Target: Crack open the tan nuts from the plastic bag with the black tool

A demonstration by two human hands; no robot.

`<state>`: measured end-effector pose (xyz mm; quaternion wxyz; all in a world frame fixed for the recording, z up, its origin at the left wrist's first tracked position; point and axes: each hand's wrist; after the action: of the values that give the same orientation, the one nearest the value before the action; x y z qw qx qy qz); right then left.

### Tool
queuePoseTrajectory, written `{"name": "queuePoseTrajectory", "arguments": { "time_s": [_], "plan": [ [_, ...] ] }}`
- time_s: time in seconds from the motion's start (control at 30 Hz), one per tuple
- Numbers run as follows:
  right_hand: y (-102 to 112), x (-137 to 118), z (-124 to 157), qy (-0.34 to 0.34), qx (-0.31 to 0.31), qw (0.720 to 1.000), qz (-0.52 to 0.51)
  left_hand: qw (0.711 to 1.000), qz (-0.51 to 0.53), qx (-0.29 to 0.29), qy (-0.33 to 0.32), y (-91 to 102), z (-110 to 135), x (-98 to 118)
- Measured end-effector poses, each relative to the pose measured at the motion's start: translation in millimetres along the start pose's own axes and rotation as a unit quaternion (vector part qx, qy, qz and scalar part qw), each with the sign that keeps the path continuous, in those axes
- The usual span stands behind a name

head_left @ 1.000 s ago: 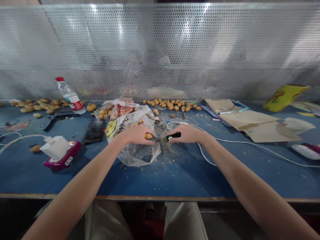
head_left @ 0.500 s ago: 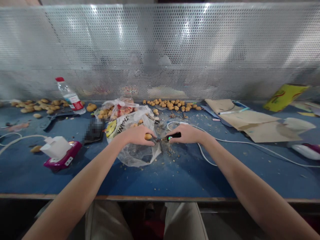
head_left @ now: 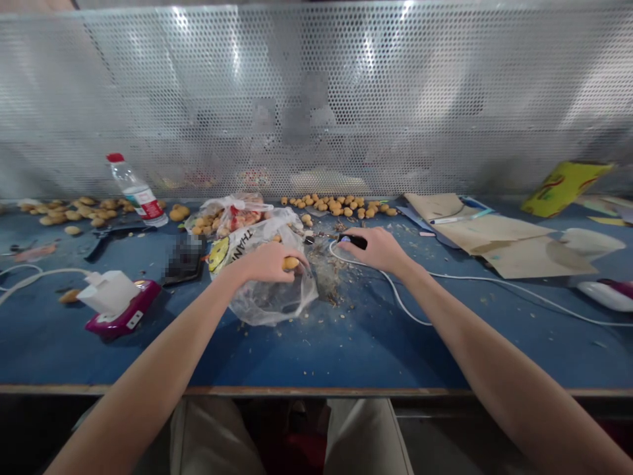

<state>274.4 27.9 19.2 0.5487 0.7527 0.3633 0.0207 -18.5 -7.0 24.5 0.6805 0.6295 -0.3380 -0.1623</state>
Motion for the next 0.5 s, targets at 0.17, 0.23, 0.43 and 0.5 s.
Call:
{"name": "queuePoseTrajectory", "arguments": {
  "time_s": [0.17, 0.23, 0.43, 0.5],
  "plan": [
    [-1, 0, 0, 0.008, 0.003, 1.000, -0.003, 0.999, -0.032, 0.040, 0.006, -6.8, -3, -2],
    [0, -1, 0, 0.005, 0.009, 1.000, -0.003, 0.997, -0.036, 0.070, 0.004, -10.2, -6, -1],
    [0, -2, 0, -0.018, 0.065, 0.998, -0.016, 0.931, 0.048, 0.340, 0.120, -5.7, -10, -10],
    [-1, -2, 0, -0.023, 0.081, 0.996, -0.023, 0.903, 0.114, 0.387, 0.150, -3.9, -9, -20]
  ]
}}
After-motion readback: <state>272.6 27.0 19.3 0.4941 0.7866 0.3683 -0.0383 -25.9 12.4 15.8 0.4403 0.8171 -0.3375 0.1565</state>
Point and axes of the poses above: each hand's wrist, its own z-axis away from the middle knuckle, its own y-axis out of the back of the hand, x = y × z, and after that the axes turned 11 degrees about -z, right-handed
